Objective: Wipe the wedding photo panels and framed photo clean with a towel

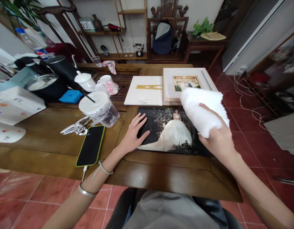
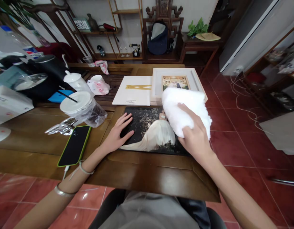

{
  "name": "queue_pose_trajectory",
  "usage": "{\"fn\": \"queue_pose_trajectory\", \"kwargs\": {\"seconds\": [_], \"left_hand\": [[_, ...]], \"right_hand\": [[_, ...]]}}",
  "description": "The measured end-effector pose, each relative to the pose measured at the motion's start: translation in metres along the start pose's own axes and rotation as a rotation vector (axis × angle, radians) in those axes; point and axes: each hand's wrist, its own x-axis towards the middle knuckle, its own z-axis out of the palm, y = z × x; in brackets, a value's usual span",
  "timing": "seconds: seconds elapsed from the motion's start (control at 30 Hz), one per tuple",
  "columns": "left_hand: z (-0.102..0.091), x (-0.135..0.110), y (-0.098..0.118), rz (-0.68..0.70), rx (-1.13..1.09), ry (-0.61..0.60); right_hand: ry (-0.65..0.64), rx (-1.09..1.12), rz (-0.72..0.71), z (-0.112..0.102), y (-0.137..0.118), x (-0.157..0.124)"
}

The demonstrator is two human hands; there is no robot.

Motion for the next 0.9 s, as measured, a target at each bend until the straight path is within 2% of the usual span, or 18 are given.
{"fn": "queue_pose_trajectory", "kwargs": {"seconds": [0.1,0.27,0.4,0.53,0.77,0.9], "left_hand": [[0.0,0.0,0.0,-0.006,-0.002,-0.003],[0.0,0.0,0.0,-0.017,-0.013,-0.012],[-0.001,0.0,0.001,0.0,-0.019,0.002],[0.0,0.0,0.001,0.004,-0.017,0.01],[0.0,0.0,0.0,-0.002,-0.005,0.003],[0.0,0.0,0.0,0.001,0.0,0.004]], "right_hand": [[-0.141,-0.062,-0.15,0.01,-0.002,0.01],[-0.411,-0.018,-0.202,0.029,-0.002,0.026],[-0.524,0.011,-0.232,0.031,-0.001,0.032],[-0.551,0.072,-0.26,0.022,-0.016,0.018],[-0.587,0.289,-0.297,-0.006,-0.069,-0.035],[-0.643,0.401,-0.322,-0.024,-0.082,-0.043]]}}
